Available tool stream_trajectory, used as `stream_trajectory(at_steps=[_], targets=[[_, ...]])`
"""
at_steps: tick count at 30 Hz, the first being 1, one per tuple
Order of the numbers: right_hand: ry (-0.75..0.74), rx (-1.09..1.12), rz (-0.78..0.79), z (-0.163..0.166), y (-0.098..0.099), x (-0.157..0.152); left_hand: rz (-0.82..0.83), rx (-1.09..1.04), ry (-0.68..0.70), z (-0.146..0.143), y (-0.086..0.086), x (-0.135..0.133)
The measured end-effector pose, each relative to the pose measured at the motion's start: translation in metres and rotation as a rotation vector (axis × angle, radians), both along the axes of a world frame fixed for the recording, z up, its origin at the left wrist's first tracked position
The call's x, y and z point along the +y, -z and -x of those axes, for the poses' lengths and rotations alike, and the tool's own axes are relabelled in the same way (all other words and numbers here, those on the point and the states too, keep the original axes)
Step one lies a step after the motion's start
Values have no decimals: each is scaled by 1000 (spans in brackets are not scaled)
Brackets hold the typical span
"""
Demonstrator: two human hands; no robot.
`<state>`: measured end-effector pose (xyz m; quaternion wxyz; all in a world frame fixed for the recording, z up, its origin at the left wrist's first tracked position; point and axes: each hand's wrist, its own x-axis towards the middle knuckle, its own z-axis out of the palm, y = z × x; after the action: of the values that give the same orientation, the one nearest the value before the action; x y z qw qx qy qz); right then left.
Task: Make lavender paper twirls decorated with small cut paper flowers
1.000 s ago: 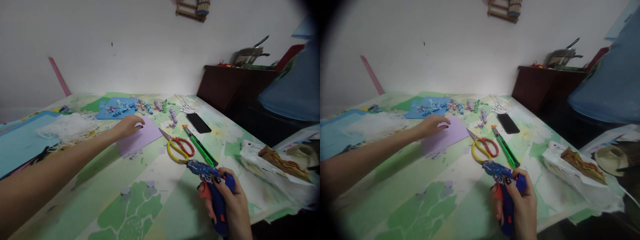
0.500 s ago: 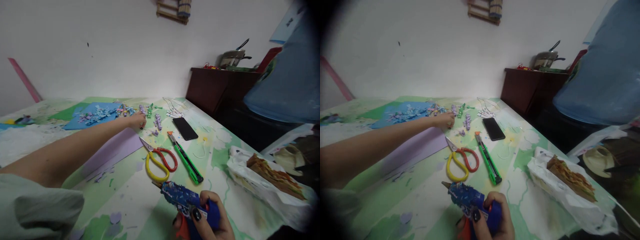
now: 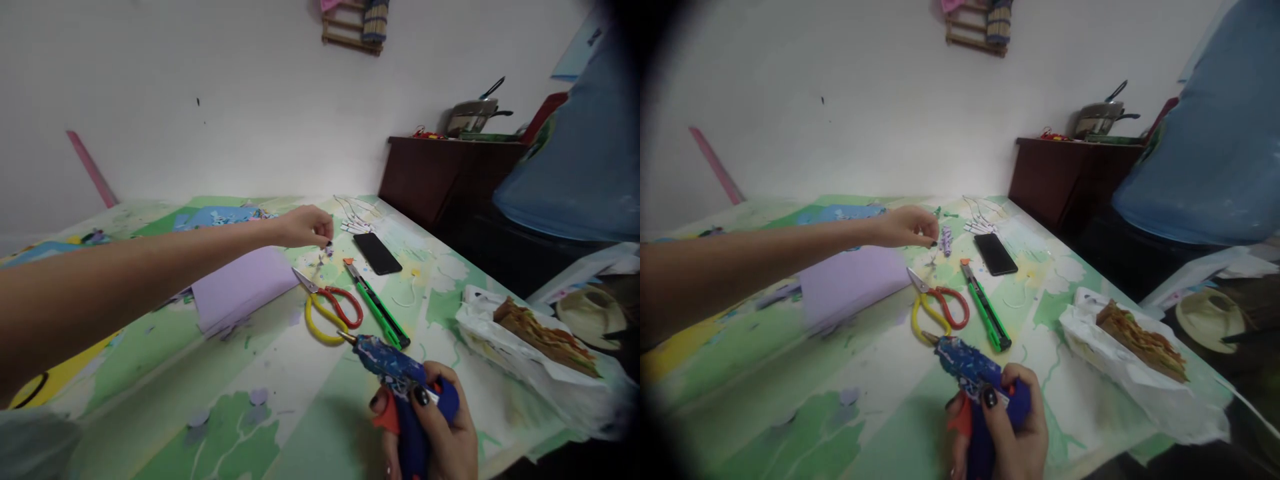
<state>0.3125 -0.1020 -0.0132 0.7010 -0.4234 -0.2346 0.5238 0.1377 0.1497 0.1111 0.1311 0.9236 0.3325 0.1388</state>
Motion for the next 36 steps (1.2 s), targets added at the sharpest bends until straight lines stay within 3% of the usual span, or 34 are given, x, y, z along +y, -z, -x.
stream_trajectory(at_steps=[5, 8, 11, 15, 19, 22, 27, 36], targets=[[25, 69, -154, -14, 6, -3, 162, -186, 43, -28, -34, -52], [-18, 88, -169, -22, 10, -2, 177, -215, 79, -27, -36, -74], [-36, 92, -178, -25, 14, 0, 161, -132, 83, -6, -15, -92], [-38, 37, -211, -21, 15, 4, 216, -29, -15, 38, 34, -119], [-95, -102, -217, -11, 6, 3, 293, -67, -164, 79, 78, -142], [-153, -160, -174, -6, 0, 0, 336, -140, -256, 99, 99, -154], [-322, -241, -125, -1, -2, -2, 300, -255, -247, 116, 112, -167], [-427, -391, 53, 34, -21, -12, -41, -307, -25, 134, 117, -183]])
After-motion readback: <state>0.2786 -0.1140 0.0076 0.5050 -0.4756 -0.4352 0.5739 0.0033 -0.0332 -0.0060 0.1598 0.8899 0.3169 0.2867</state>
